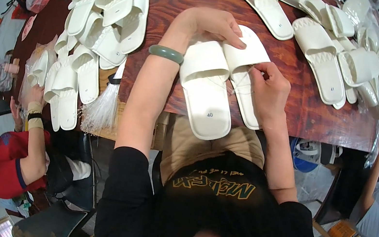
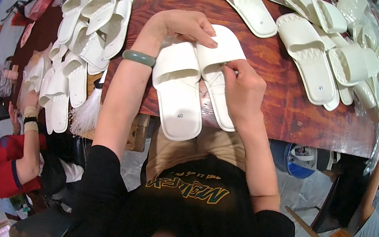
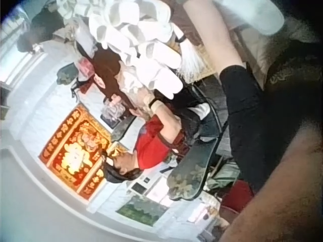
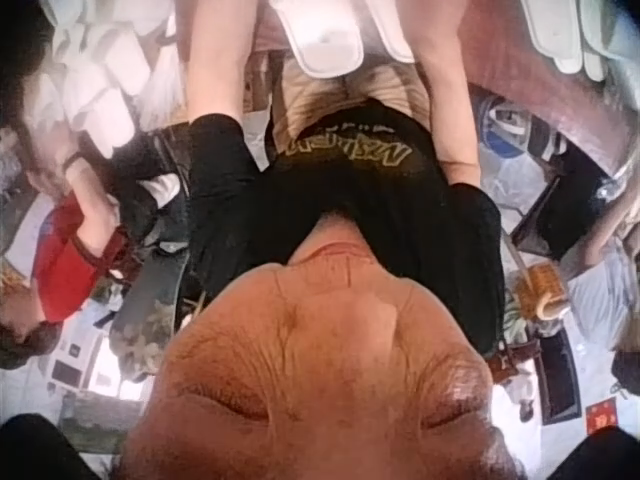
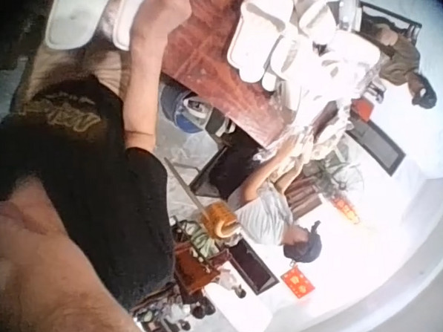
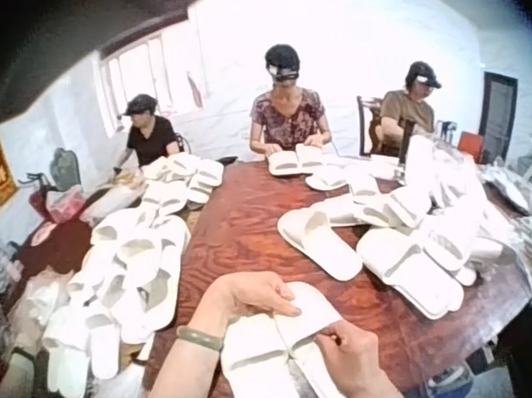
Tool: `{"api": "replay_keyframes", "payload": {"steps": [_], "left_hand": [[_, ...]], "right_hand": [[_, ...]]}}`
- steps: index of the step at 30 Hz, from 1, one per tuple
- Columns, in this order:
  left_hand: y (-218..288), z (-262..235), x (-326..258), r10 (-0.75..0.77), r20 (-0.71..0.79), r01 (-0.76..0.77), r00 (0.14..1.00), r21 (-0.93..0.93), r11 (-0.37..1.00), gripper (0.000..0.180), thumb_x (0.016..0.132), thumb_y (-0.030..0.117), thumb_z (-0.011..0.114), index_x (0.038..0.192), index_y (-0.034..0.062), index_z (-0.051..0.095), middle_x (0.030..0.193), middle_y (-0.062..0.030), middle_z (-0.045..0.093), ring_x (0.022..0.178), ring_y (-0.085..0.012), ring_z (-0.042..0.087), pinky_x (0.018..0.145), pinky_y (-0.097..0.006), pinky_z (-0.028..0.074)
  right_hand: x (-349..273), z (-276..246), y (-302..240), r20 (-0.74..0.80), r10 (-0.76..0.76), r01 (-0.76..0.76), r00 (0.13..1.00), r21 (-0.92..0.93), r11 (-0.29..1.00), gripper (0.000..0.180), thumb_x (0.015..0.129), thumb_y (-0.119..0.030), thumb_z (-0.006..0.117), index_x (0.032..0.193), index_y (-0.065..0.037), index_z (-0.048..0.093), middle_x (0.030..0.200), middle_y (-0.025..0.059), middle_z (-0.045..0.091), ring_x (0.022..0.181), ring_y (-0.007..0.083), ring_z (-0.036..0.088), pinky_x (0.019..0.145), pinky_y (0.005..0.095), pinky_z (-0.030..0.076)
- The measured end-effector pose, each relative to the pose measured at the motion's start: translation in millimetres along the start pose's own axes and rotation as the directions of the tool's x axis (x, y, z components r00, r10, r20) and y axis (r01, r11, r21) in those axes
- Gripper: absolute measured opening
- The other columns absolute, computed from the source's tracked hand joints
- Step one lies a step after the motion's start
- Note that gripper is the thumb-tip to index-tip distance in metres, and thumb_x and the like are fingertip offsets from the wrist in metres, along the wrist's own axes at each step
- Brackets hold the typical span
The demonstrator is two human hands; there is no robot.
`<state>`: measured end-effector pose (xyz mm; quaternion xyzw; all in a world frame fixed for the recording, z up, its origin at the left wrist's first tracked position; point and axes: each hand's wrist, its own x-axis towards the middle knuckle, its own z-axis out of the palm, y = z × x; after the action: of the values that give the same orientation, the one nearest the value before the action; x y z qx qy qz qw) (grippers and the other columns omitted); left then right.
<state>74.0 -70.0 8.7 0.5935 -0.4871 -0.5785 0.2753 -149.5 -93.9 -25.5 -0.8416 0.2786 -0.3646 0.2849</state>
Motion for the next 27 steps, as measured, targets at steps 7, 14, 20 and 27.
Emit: {"api": "replay_keyframes", "payload": {"steps": [7,14,20,27], "left_hand": [[-26.9,-3.0,-22.4,-0.099,-0.134,0.081,0.986,-0.130,0.988,0.028,0.077,0.028,0.070,0.085,0.0002,0.068,0.075,-0.0041,0.064,0.063,-0.0109,0.056,0.055,-0.026,0.046],[-17.0,11.1,26.6,0.694,-0.372,-0.480,0.616,0.522,0.705,0.039,0.064,0.036,0.074,0.084,0.0029,0.068,0.076,-0.0134,0.066,0.071,-0.0238,0.061,0.063,-0.038,0.047],[19.8,49.2,-15.0,0.456,-0.020,-0.432,0.890,0.286,0.855,0.035,0.074,0.039,0.073,0.085,0.0058,0.071,0.077,-0.0025,0.068,0.069,-0.0092,0.057,0.062,-0.028,0.045],[13.0,40.4,0.6,0.493,-0.051,-0.481,0.869,0.154,0.863,0.027,0.077,0.032,0.069,0.084,0.0055,0.071,0.074,-0.0025,0.066,0.066,-0.0101,0.055,0.062,-0.027,0.044]], "right_hand": [[-12.6,-6.8,-10.9,0.188,-0.229,0.233,0.955,0.001,0.972,0.016,0.078,0.002,0.057,0.093,0.001,0.062,0.088,0.0175,0.062,0.081,0.0328,0.061,0.072,0.0338,0.048],[-29.7,-64.6,25.4,0.274,0.044,-0.077,0.961,0.114,0.991,0.022,0.092,-0.007,0.050,0.109,0.006,0.056,0.107,0.0123,0.062,0.097,0.0198,0.058,0.085,0.0294,0.046],[-5.2,-34.5,-9.2,0.156,0.337,-0.369,0.928,0.484,0.793,0.025,0.095,-0.012,0.048,0.113,0.004,0.053,0.107,0.0097,0.061,0.095,0.0177,0.058,0.079,0.0278,0.048],[7.3,-19.3,-5.0,0.031,0.158,-0.154,0.987,0.473,0.867,0.022,0.092,-0.007,0.053,0.110,0.004,0.056,0.102,0.0070,0.062,0.081,0.0073,0.055,0.067,0.0180,0.044]]}}
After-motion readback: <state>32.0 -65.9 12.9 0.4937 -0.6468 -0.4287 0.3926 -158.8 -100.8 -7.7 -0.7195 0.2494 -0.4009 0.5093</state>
